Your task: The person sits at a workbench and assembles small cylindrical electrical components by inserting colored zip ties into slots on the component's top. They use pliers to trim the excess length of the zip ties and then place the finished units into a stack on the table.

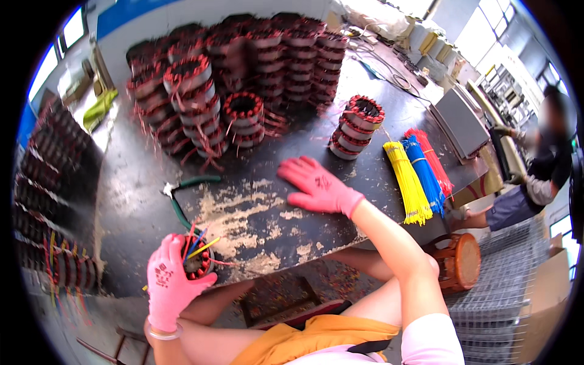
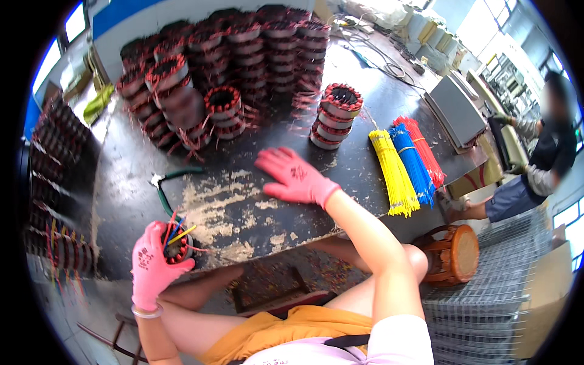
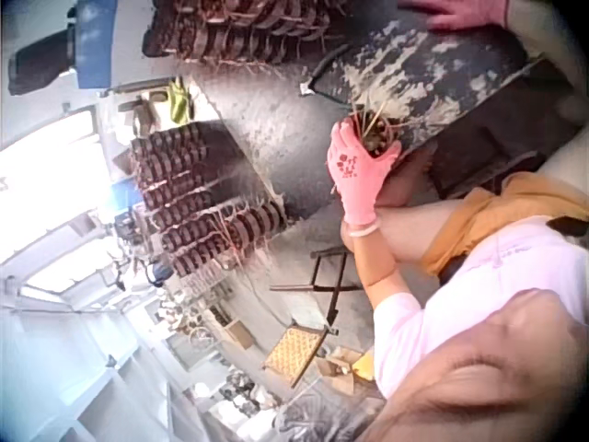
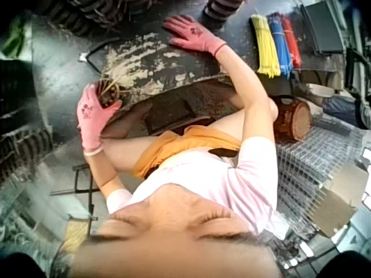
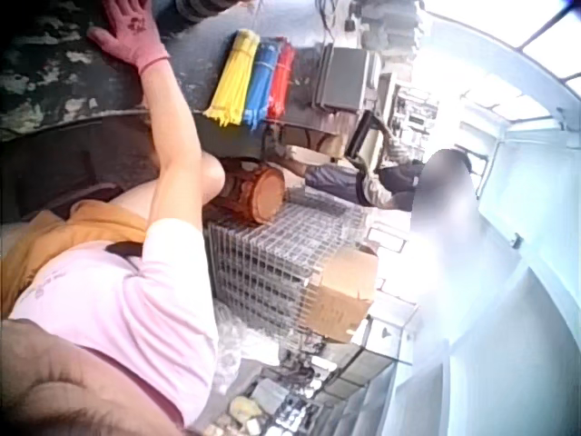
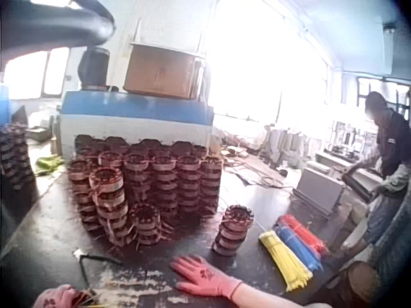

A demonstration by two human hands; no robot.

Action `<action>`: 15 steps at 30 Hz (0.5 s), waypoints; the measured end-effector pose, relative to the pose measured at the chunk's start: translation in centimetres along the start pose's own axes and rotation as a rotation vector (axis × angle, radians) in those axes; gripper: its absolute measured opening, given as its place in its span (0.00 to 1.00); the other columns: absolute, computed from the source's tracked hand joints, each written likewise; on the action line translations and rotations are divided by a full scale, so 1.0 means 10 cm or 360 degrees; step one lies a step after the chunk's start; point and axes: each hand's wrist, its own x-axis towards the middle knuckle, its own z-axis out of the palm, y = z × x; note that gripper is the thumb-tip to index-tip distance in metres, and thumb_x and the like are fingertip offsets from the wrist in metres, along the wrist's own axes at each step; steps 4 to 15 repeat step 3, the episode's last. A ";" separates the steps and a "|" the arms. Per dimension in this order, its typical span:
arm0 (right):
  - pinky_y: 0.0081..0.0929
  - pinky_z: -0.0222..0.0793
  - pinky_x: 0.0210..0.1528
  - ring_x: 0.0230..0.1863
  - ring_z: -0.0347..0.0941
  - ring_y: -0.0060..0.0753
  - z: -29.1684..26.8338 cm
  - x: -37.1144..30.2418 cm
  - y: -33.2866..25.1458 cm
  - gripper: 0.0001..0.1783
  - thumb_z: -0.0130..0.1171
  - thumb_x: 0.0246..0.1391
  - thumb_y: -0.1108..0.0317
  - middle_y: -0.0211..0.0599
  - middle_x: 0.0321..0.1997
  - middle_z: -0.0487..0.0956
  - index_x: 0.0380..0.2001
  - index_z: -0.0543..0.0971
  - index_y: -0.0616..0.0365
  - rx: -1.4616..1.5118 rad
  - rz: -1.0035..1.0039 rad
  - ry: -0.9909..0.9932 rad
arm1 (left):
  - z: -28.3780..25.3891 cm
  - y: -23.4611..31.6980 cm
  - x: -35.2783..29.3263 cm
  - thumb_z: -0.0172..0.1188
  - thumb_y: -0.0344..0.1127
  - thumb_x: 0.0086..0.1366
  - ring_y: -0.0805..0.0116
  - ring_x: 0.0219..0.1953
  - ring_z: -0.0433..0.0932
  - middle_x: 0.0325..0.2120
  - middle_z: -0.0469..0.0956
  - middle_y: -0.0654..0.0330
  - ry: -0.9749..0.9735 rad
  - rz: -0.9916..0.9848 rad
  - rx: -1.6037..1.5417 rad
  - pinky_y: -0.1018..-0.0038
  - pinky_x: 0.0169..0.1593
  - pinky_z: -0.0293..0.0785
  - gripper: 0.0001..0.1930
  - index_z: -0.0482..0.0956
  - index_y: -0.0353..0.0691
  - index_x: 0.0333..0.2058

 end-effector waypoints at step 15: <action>0.48 0.46 0.78 0.76 0.57 0.52 0.16 0.23 0.40 0.37 0.52 0.66 0.46 0.51 0.74 0.65 0.69 0.66 0.60 -0.0064 0.0199 0.0347 | -0.05 0.04 0.03 0.82 0.46 0.38 0.43 0.49 0.77 0.48 0.77 0.48 0.0023 -0.0028 -0.0008 0.54 0.53 0.74 0.42 0.73 0.35 0.51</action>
